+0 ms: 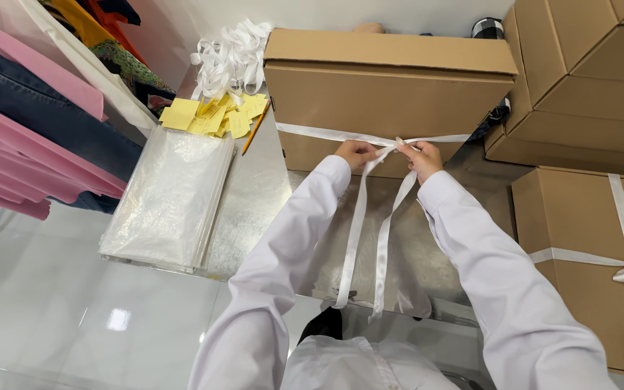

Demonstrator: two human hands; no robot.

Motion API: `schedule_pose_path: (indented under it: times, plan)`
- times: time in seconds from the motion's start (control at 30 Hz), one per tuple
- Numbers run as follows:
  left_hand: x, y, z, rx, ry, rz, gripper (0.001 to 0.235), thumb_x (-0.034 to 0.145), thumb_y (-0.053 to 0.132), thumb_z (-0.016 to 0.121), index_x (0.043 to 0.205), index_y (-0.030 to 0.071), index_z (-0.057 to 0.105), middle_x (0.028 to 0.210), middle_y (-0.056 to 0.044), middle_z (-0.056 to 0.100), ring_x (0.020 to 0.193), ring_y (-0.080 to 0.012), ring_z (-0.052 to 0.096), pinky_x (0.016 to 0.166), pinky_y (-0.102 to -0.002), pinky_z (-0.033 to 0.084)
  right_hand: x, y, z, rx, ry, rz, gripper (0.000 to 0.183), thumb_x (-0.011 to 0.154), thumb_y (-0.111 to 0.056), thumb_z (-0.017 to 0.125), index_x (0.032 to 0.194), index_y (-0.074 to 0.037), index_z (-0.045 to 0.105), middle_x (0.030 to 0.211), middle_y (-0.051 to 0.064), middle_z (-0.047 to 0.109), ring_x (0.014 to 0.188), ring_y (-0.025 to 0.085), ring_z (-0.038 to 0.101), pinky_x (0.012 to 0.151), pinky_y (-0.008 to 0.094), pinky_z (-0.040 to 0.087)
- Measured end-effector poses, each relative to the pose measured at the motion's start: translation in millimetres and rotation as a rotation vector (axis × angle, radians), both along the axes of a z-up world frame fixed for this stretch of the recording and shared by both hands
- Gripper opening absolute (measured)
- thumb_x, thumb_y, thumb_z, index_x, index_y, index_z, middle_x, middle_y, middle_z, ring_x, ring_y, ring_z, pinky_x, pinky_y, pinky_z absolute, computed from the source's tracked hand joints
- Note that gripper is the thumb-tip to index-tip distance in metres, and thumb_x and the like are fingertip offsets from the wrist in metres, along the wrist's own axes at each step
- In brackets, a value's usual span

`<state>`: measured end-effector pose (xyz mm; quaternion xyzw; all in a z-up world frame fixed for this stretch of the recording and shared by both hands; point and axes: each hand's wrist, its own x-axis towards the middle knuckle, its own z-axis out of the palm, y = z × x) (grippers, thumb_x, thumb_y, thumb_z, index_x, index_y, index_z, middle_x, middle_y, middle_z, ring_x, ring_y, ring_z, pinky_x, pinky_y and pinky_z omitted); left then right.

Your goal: The person wraps a white ribbon around a brown cardboard box placed on a metal table. They secure the ribbon by tying a knot and then form a decorative bow on top of the box.

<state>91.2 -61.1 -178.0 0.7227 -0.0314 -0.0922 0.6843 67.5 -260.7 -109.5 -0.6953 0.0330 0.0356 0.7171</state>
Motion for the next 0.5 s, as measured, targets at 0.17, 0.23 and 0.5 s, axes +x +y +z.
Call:
schedule_pose_path:
  times: [0.17, 0.23, 0.5]
  plan:
    - [1.0, 9.1, -5.7, 0.161, -0.039, 0.172, 0.019, 0.079, 0.035, 0.086, 0.09, 0.019, 0.082, 0.076, -0.003, 0.071, 0.072, -0.0149, 0.067, 0.066, -0.03, 0.062, -8.3, 13.2, -1.0, 0.044, 0.007, -0.029, 0.028, 0.086, -0.019, 0.084, 0.096, 0.0, 0.066, 0.067, -0.003, 0.05, 0.056, 0.0, 0.045, 0.043, 0.011, 0.03]
    - [-9.7, 13.3, 2.6, 0.214, -0.043, 0.216, 0.019, 0.079, 0.039, 0.086, 0.088, 0.024, 0.082, 0.077, 0.0, 0.071, 0.073, -0.015, 0.067, 0.07, -0.032, 0.061, -11.7, 19.2, -1.5, 0.054, 0.009, -0.031, 0.027, 0.087, -0.019, 0.084, 0.095, -0.001, 0.066, 0.067, -0.002, 0.05, 0.056, 0.0, 0.044, 0.042, 0.012, 0.03]
    - [-22.1, 29.2, 11.2, 0.36, -0.154, 0.294, 0.018, 0.084, 0.042, 0.08, 0.094, 0.028, 0.08, 0.084, -0.001, 0.072, 0.087, -0.0224, 0.071, 0.083, -0.038, 0.059, -7.8, 31.6, -10.0, 0.032, -0.011, -0.027, 0.029, 0.087, -0.022, 0.085, 0.095, -0.002, 0.067, 0.063, -0.004, 0.046, 0.055, -0.001, 0.045, 0.044, 0.011, 0.033]
